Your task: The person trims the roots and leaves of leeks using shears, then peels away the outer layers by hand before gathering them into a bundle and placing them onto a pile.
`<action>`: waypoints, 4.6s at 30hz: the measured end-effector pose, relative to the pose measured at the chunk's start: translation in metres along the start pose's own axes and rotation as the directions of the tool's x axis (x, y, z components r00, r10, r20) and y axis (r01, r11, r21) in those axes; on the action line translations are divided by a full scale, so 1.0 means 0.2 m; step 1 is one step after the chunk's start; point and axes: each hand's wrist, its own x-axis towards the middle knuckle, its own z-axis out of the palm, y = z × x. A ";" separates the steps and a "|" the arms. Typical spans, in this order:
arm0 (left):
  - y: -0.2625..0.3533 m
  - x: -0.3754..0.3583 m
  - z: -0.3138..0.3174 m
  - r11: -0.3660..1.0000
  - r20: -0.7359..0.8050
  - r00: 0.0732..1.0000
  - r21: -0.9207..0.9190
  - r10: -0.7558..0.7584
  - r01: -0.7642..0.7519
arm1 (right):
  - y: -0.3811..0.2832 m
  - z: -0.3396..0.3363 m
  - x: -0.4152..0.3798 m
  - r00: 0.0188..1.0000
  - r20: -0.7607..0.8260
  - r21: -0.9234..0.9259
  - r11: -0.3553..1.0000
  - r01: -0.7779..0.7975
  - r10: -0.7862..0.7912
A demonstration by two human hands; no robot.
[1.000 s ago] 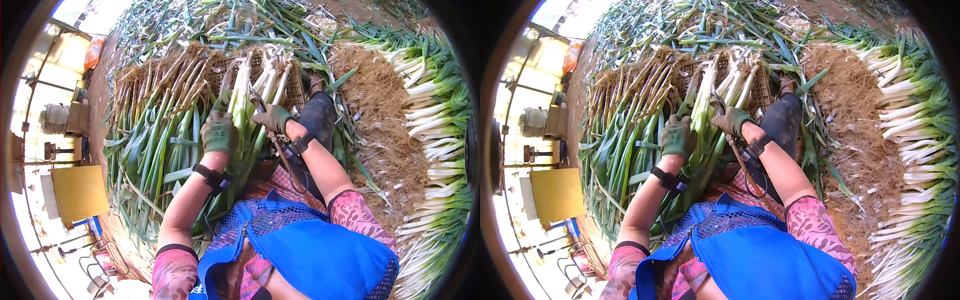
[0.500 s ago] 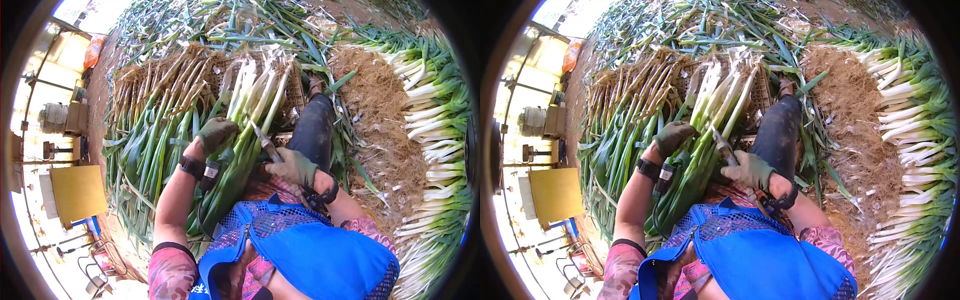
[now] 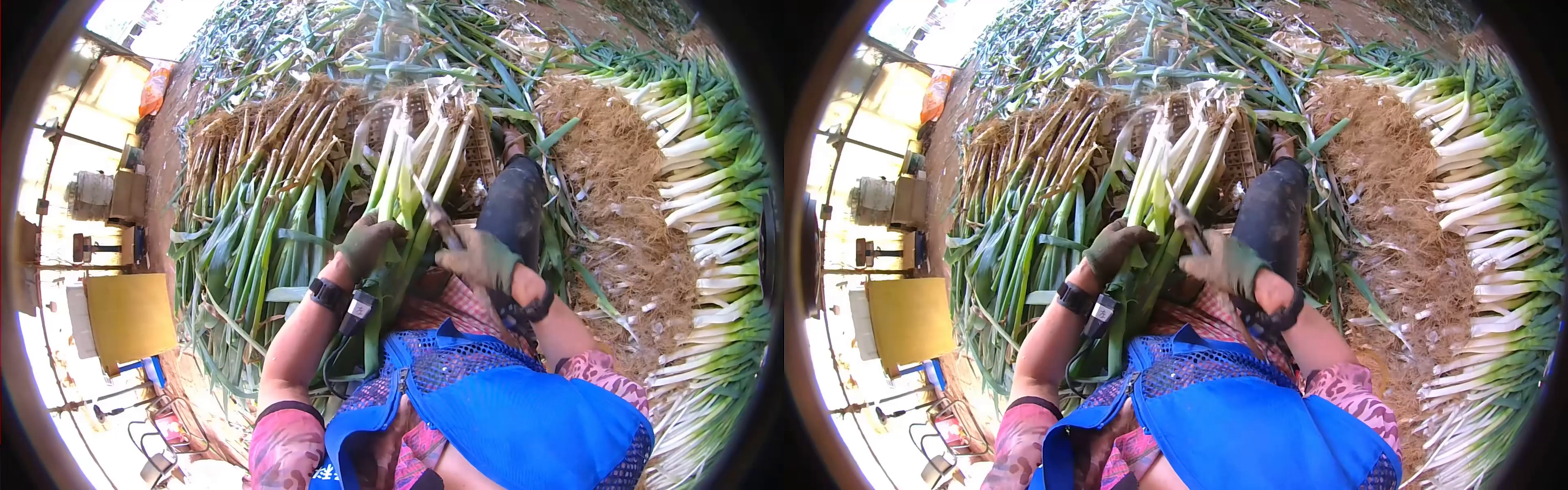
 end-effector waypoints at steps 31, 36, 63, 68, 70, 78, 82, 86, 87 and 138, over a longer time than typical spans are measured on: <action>-0.26 0.08 -0.03 0.994 0.147 0.986 0.068 0.078 -0.089 | 0.02 -0.25 0.54 0.894 -0.004 -0.507 0.771 0.385 -0.449; -0.30 0.12 -0.04 0.998 0.112 0.992 0.020 0.065 -0.068 | -0.06 -0.31 0.43 0.889 -0.135 -0.435 0.832 0.345 -0.439; -0.36 0.22 -0.10 0.961 0.146 0.972 0.180 0.186 -0.211 | -0.33 -0.14 0.27 0.745 -0.186 -0.279 0.761 0.585 -0.641; -0.37 0.23 -0.07 0.945 0.030 0.985 0.279 0.170 -0.172 | -0.36 -0.10 0.23 0.821 -0.221 -0.356 0.827 0.435 -0.527; -0.33 0.20 -0.07 0.894 0.016 0.986 0.420 0.166 -0.157 | -0.39 -0.06 0.21 0.830 -0.256 -0.354 0.847 0.396 -0.495; -0.40 0.29 -0.07 0.876 -0.054 0.965 0.435 0.258 -0.210 | -0.43 -0.06 0.30 0.865 -0.184 -0.242 0.875 0.420 -0.467; -0.40 0.26 -0.07 0.881 -0.065 0.969 0.434 0.236 -0.186 | -0.44 -0.03 0.29 0.891 -0.185 -0.225 0.900 0.373 -0.415; -0.37 0.18 -0.04 0.888 -0.082 0.968 0.421 0.239 -0.184 | -0.25 0.02 0.44 0.916 -0.246 -0.169 0.944 0.283 -0.318; -0.31 0.07 -0.02 0.884 -0.076 0.965 0.425 0.250 -0.195 | -0.30 0.03 0.34 0.881 -0.307 -0.197 0.929 0.312 -0.361; 0.13 0.03 -1.38 0.264 -0.605 0.741 0.795 0.290 0.546 | -0.13 0.12 0.38 0.981 0.048 -0.304 0.938 -0.165 0.188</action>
